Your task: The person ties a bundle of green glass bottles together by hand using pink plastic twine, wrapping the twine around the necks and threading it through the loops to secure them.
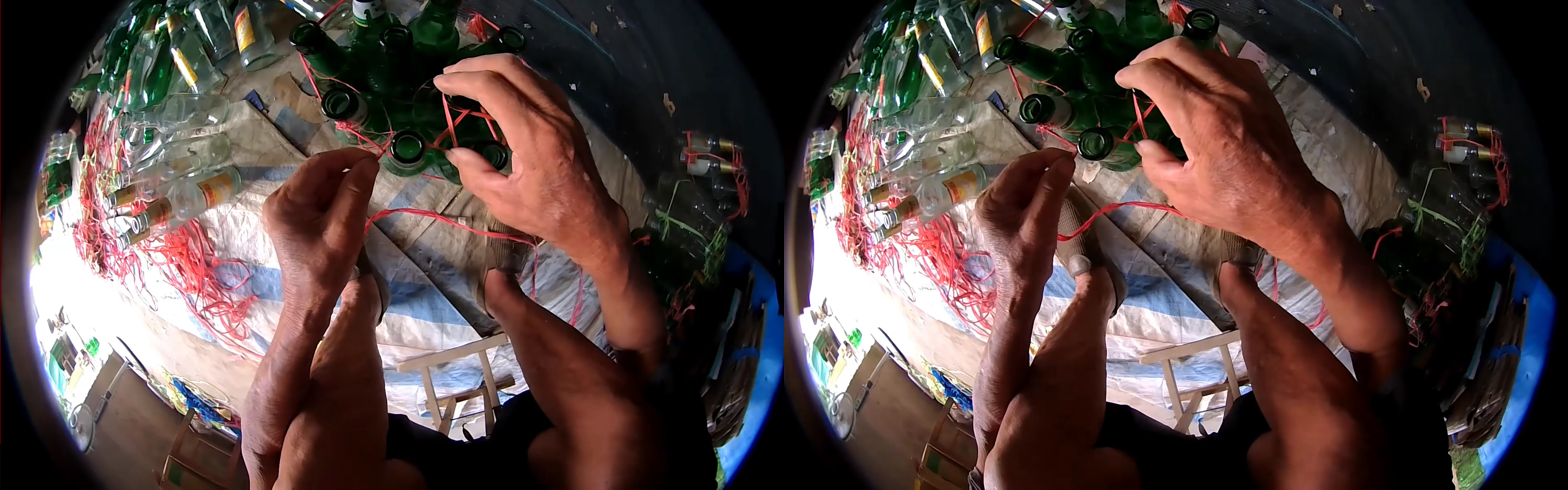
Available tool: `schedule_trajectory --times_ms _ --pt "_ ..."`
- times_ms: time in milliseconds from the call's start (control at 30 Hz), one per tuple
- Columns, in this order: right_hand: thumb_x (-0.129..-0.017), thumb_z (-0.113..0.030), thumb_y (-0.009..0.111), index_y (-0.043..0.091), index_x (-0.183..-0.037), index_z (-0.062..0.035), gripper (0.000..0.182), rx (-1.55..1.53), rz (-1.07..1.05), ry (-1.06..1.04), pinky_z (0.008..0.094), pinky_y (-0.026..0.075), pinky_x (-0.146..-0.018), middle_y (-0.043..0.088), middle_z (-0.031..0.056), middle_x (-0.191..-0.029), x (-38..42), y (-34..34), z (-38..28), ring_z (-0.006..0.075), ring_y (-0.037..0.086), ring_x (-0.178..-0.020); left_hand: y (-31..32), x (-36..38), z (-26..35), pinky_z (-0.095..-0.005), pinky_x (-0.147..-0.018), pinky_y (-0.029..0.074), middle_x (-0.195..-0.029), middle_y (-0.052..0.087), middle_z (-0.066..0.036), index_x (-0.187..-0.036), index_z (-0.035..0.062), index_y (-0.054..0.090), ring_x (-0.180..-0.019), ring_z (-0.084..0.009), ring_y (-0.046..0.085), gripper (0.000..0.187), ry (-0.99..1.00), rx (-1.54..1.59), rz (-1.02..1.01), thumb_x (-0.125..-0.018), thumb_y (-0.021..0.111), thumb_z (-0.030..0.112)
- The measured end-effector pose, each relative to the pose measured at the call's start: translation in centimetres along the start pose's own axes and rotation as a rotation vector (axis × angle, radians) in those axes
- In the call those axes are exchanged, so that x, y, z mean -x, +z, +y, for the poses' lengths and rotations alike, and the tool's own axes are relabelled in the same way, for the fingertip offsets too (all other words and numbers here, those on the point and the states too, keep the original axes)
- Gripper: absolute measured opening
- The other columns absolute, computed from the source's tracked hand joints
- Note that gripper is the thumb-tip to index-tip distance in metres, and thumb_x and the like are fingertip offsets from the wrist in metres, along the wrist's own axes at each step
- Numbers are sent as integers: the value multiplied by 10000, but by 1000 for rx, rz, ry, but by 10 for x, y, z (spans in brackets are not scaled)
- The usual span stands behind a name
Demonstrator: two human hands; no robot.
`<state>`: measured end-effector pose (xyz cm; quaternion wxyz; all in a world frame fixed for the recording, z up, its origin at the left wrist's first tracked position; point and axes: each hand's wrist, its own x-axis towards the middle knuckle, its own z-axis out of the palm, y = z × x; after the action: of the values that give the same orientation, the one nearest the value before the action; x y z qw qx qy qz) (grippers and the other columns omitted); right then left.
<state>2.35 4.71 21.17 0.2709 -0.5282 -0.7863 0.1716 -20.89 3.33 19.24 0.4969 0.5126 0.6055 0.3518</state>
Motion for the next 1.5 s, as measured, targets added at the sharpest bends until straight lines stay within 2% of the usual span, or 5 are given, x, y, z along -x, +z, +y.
schedule_trajectory --times_ms 533,867,900,1133,1500 --pt "-769 5 770 645 -1229 -30 478 -3 -86 -58 392 523 -998 645 135 -1239 -10 -9 -1 330 649 -1148 4 -13 -23 -205 -721 491 -868 734 23 -1037 5 776 -798 -34 618 131 -133 197 -99 -950 794 102" --pt "-845 64 657 712 -1020 25 187 22 -293 -267 416 519 -873 676 123 -957 -44 2 4 316 645 -967 5 -23 -37 -205 -650 463 -832 726 26 -1012 -8 786 -743 -21 584 165 -127 242 -118 -951 804 143" --pt "-876 -12 642 747 -960 -50 139 -4 -257 -283 440 529 -890 700 130 -890 -45 8 6 325 682 -936 6 -23 -38 -206 -641 456 -824 721 29 -1007 -11 785 -734 -21 577 174 -135 241 -108 -953 803 153" --pt "-854 87 575 723 -1131 -52 344 -202 -542 -230 421 514 -817 648 135 -957 -63 8 15 336 656 -914 13 -30 -35 -213 -613 379 -794 648 66 -986 7 773 -705 -22 507 250 -174 157 -80 -979 789 256" --pt "-837 40 587 699 -1112 -46 309 -15 -601 -251 466 531 -843 698 187 -1008 -73 10 9 390 685 -988 23 -32 -36 -234 -546 270 -689 505 103 -906 6 757 -638 -18 380 381 -112 80 24 -984 778 378"
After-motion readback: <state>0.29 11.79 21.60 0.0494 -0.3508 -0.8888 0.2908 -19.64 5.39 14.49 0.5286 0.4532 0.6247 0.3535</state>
